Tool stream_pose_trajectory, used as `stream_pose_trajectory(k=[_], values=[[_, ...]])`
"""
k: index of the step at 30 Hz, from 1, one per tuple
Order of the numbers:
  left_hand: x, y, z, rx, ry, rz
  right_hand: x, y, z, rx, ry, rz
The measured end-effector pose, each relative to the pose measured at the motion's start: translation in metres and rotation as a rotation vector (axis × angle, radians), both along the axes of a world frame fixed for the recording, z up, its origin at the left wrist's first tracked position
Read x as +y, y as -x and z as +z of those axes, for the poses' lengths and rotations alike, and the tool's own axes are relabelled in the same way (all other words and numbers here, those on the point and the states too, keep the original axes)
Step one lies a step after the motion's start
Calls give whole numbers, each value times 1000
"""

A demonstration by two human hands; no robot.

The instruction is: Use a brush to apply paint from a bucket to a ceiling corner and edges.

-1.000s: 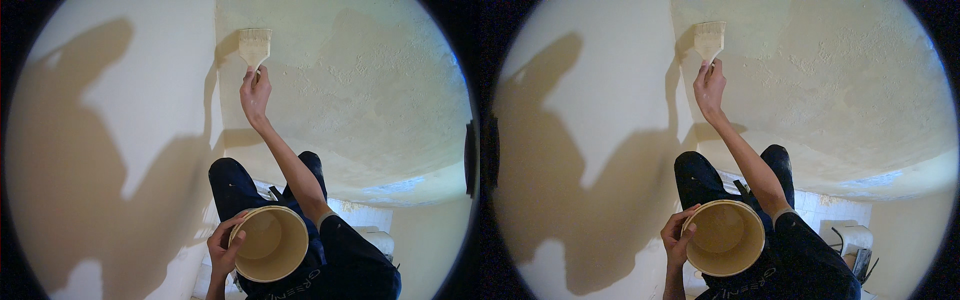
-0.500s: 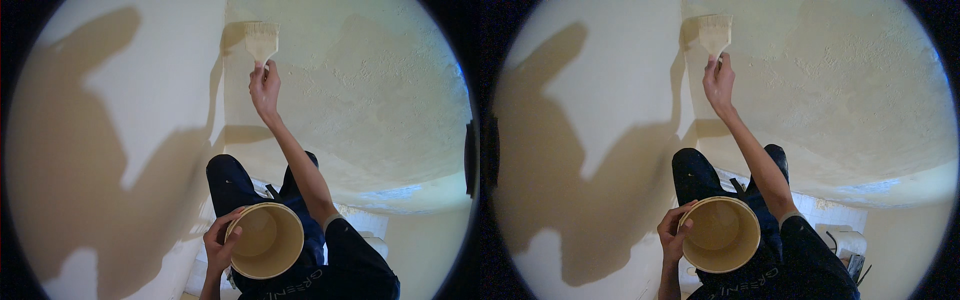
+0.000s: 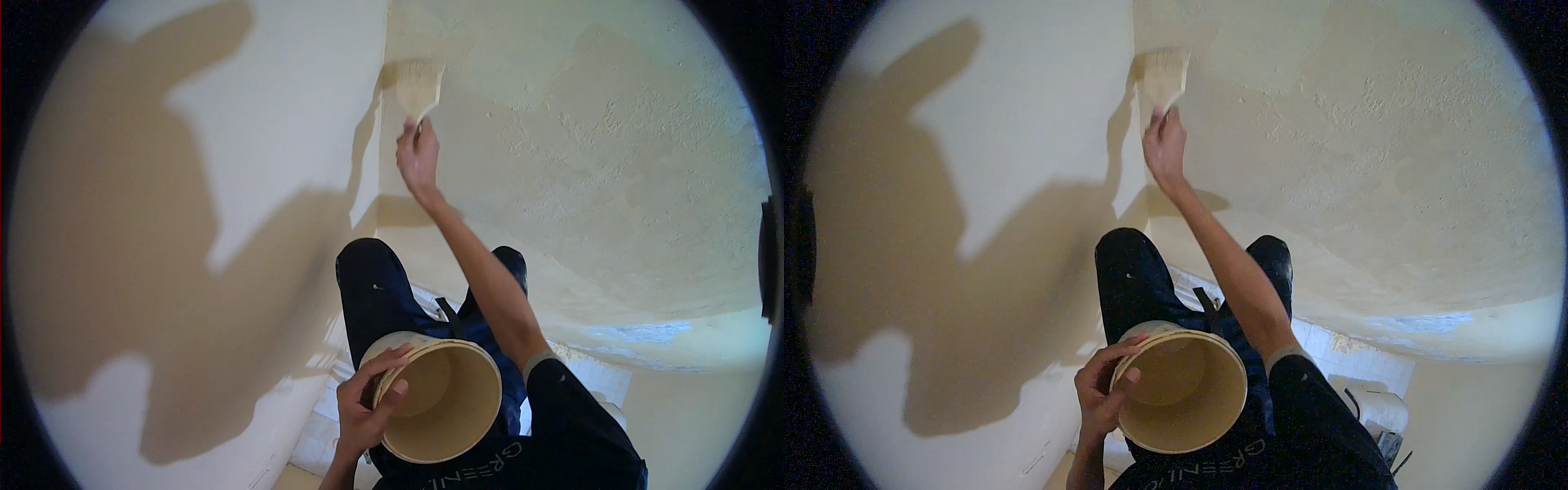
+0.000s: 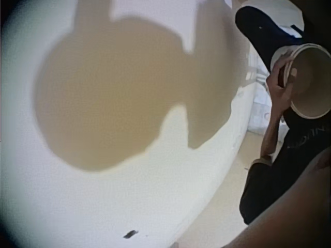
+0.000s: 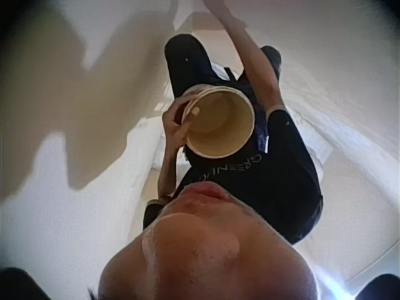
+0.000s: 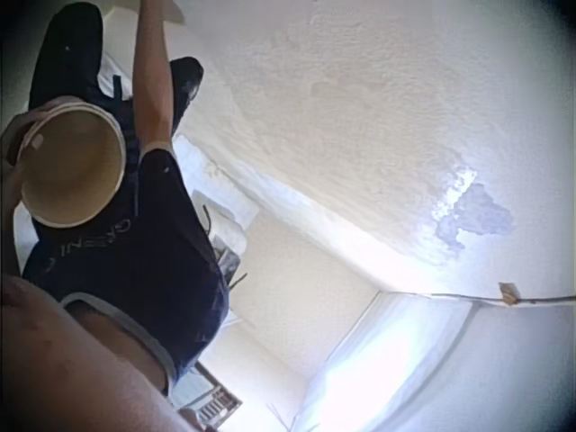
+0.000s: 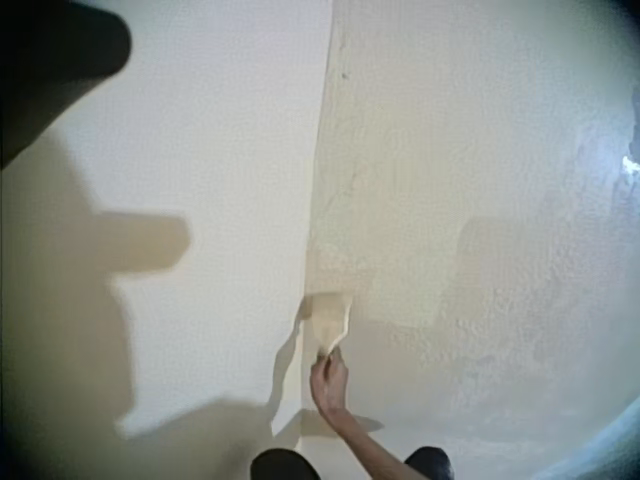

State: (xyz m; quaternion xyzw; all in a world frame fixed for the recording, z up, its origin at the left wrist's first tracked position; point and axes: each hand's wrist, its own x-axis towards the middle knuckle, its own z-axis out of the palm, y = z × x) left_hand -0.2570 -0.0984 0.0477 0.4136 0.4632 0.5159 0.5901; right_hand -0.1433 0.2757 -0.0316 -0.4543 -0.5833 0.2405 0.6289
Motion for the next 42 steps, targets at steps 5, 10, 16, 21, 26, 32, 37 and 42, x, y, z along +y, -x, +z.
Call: stream_pose_trajectory(k=[5,10,16,21,26,32,37,42], values=[[3,-5,5,13,-68,11,11,2,-20,-146,-5,-165],[5,-6,7,-43,-17,39,-41,-11,-100,-61,746,70],[0,8,2,-54,-22,58,-42,-26,-62,-222,204,-123],[5,4,0,-54,-12,30,8,-35,-28,31,144,-50],[10,2,2,-68,-21,2,-9,-33,-132,-129,262,-207],[7,7,-1,11,-20,4,-59,-24,-191,56,799,-100],[11,6,-5,14,-21,8,-15,3,-109,-16,215,8],[15,2,0,45,-11,17,27,16,-97,-70,115,-95]])
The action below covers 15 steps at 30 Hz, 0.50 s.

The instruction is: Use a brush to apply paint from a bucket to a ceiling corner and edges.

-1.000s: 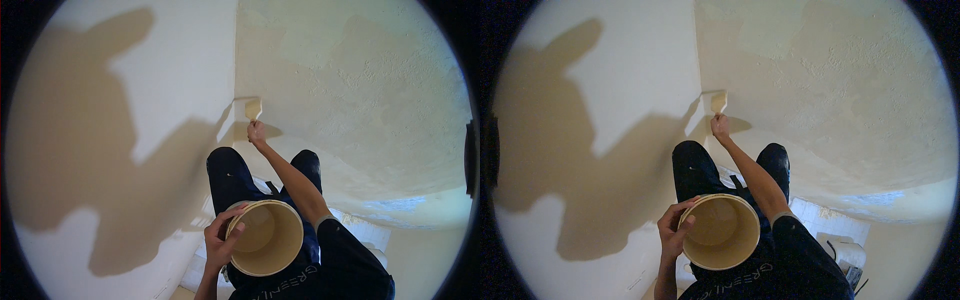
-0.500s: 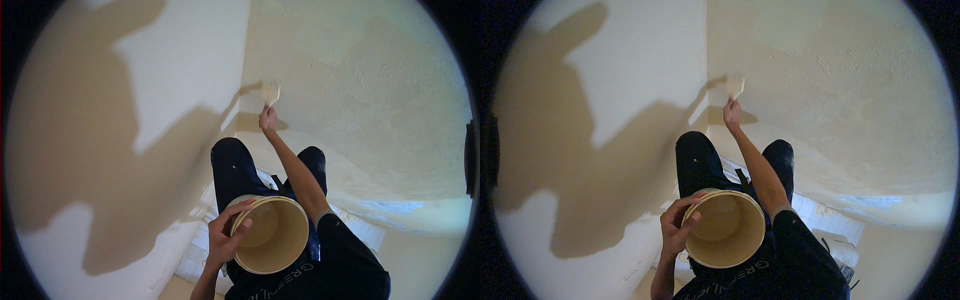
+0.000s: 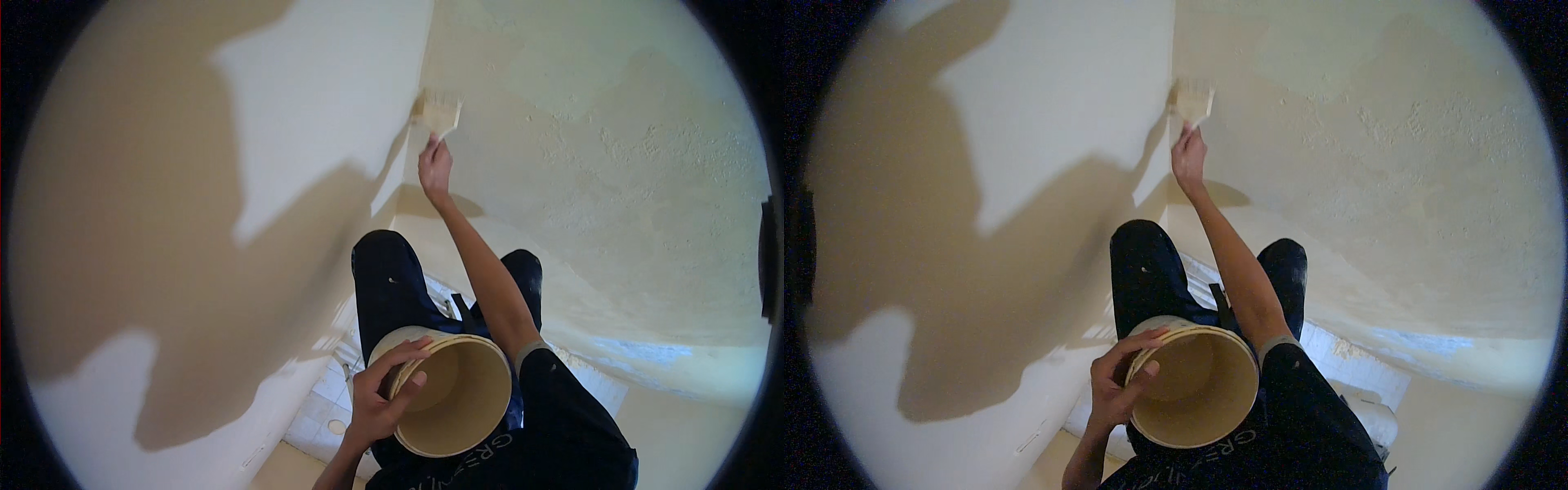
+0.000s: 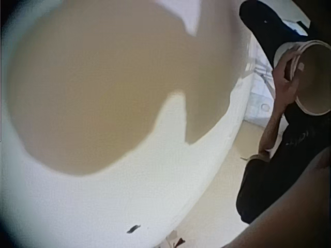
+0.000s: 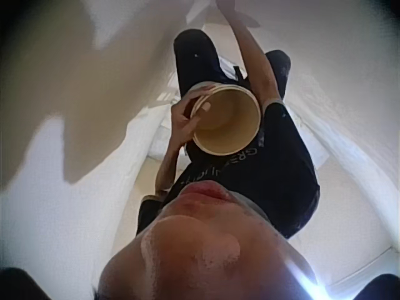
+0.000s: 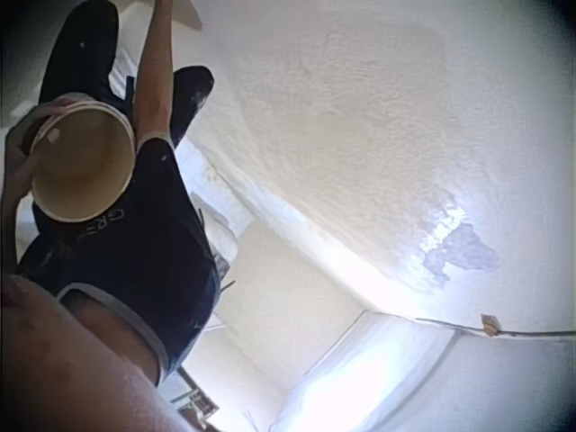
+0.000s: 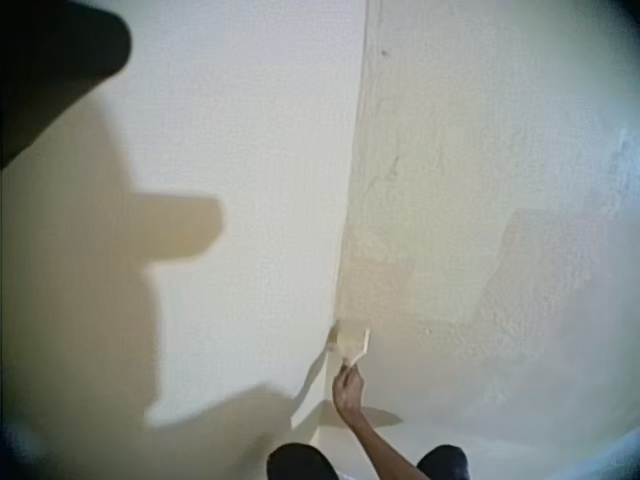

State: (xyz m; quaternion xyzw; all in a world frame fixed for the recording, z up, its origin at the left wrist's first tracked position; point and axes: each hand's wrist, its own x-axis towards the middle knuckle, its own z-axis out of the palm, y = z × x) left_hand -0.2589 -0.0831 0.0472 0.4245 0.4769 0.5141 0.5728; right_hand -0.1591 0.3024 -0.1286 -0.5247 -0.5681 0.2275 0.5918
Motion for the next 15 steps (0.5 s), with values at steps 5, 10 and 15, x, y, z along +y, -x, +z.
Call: stream_pose_trajectory(k=[5,10,15], values=[[4,0,2,53,3,-41,-23,13,-101,79,647,-6],[4,0,4,13,64,-7,-43,19,-127,323,932,236],[7,-7,3,-16,86,0,-26,27,-57,381,728,250]])
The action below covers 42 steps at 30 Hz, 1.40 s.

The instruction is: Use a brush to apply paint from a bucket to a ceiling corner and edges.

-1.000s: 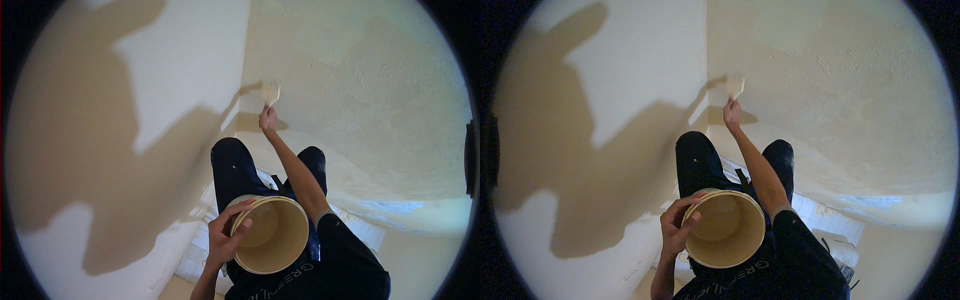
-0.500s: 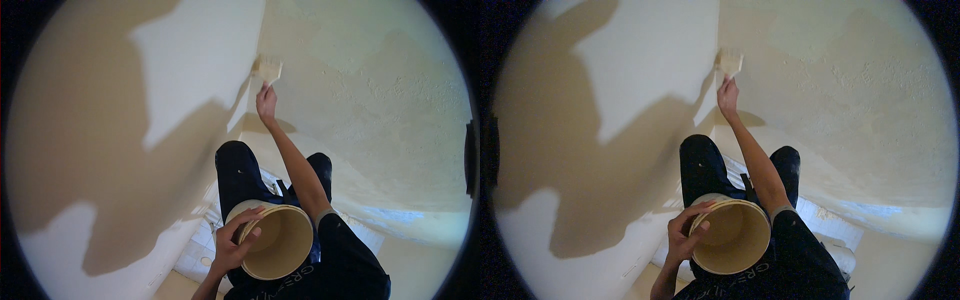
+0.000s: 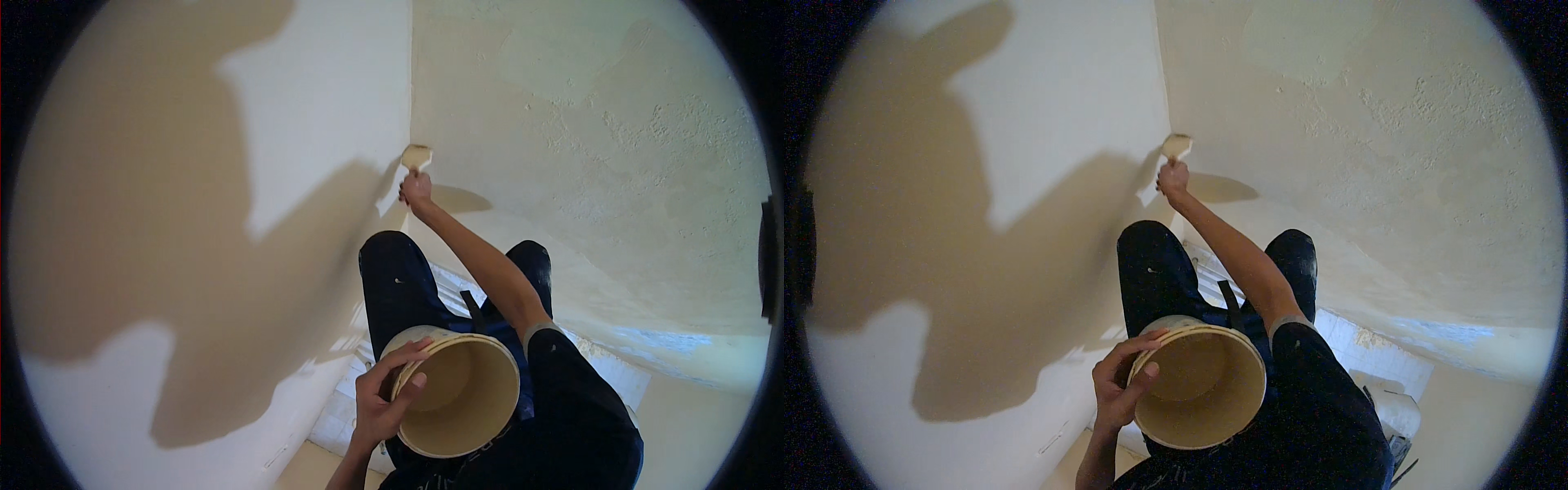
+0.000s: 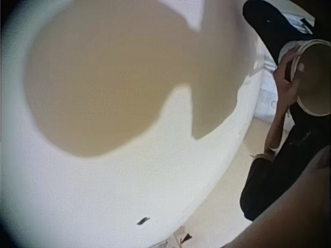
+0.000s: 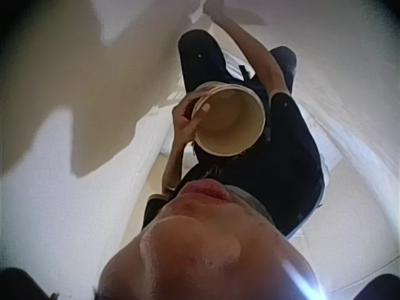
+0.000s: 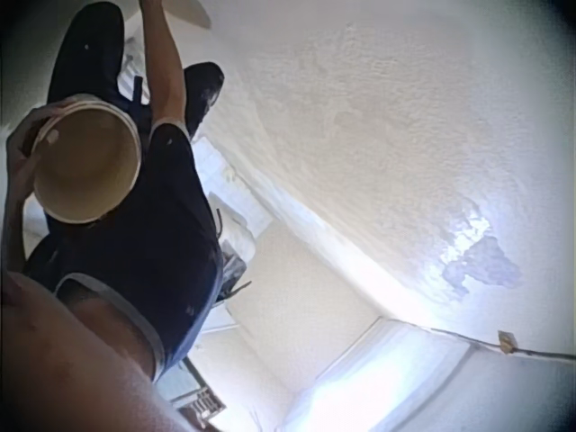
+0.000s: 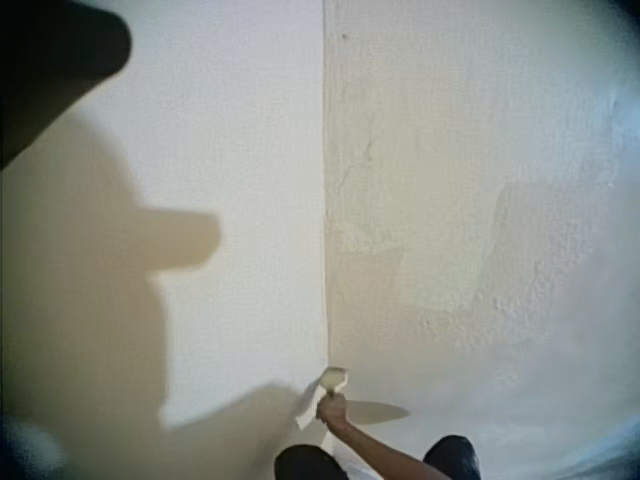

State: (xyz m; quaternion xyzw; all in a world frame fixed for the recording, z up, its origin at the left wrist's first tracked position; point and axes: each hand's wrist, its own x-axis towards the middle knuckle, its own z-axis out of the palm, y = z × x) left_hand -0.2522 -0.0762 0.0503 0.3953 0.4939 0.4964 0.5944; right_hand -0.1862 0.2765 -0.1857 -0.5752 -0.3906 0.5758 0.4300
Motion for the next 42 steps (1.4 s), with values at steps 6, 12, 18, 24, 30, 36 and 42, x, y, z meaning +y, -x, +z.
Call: stream_pose_trajectory(k=[6,12,18,24,30,36,42], values=[[1,-5,-1,54,-45,-18,-19,10,51,-97,-348,-206],[0,1,-1,62,-93,-26,17,-15,-2,-384,-595,-127],[2,0,1,55,-65,-21,3,-16,-64,-455,-135,76],[2,-1,0,67,-52,12,-27,-10,-54,-623,-642,-87],[7,-1,-1,137,-97,-28,13,-27,-49,-718,-598,-50],[8,-6,1,87,-82,-8,14,-10,-89,-789,-493,5],[5,-4,1,51,-34,54,-44,-40,0,-618,-533,14]])
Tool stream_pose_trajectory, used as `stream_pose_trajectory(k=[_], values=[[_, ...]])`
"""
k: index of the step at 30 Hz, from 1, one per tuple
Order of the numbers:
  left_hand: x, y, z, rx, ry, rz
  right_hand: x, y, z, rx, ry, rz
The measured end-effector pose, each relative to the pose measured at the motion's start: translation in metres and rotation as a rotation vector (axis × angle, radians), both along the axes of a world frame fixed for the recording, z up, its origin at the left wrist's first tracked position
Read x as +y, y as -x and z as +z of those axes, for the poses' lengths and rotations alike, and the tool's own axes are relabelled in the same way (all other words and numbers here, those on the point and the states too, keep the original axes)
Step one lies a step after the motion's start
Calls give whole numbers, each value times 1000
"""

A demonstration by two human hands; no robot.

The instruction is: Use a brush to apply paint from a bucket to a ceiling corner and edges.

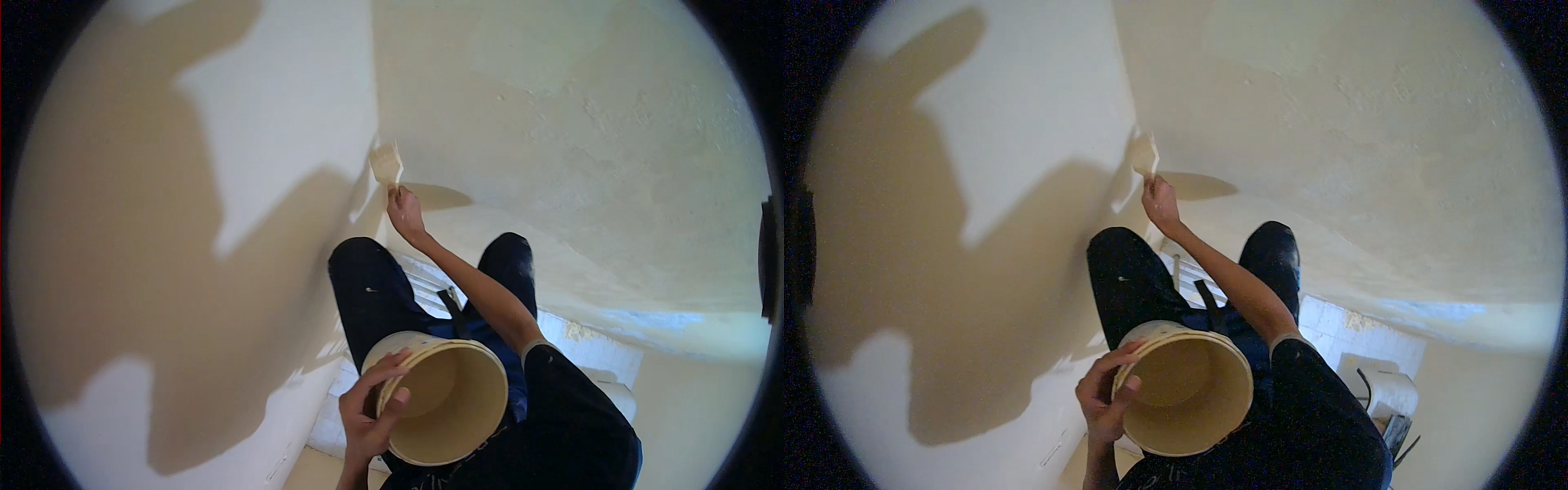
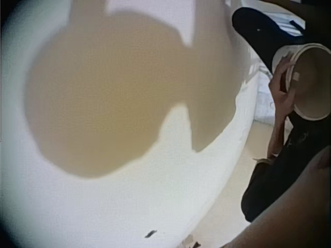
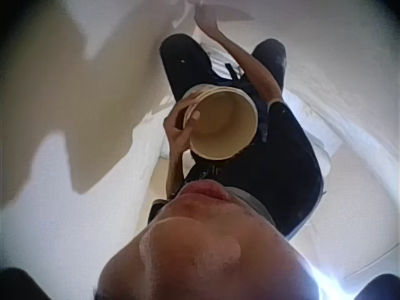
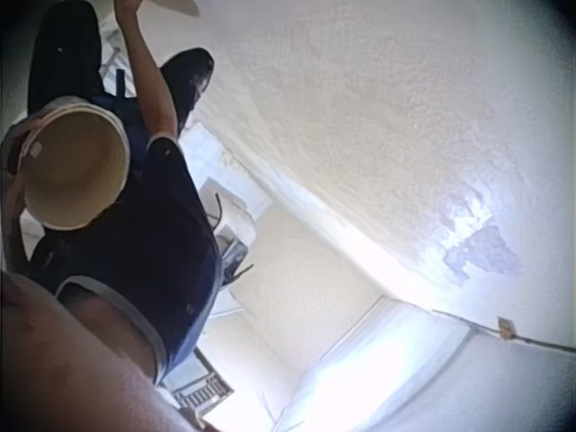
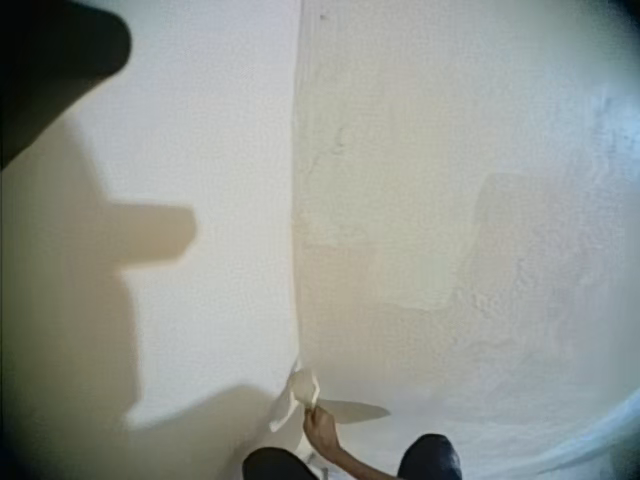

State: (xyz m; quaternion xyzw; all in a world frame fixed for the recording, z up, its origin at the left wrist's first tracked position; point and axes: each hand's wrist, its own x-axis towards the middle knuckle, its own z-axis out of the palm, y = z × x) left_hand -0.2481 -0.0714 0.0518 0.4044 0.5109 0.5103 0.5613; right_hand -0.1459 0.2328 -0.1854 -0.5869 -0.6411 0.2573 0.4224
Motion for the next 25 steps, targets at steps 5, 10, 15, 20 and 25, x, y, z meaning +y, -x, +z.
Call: stream_pose_trajectory(k=[5,10,15,20,25], values=[[-1,-5,3,-6,-5,-5,3,-51,104,303,-119,-94],[-2,-9,4,-25,-47,12,15,-82,52,51,-170,-289],[-6,-17,7,7,-56,45,-42,-81,-44,579,735,-453],[-12,-11,6,10,-89,28,-37,-86,17,643,414,-243],[-9,-8,0,-6,-71,35,-6,-85,164,1063,227,-11]])
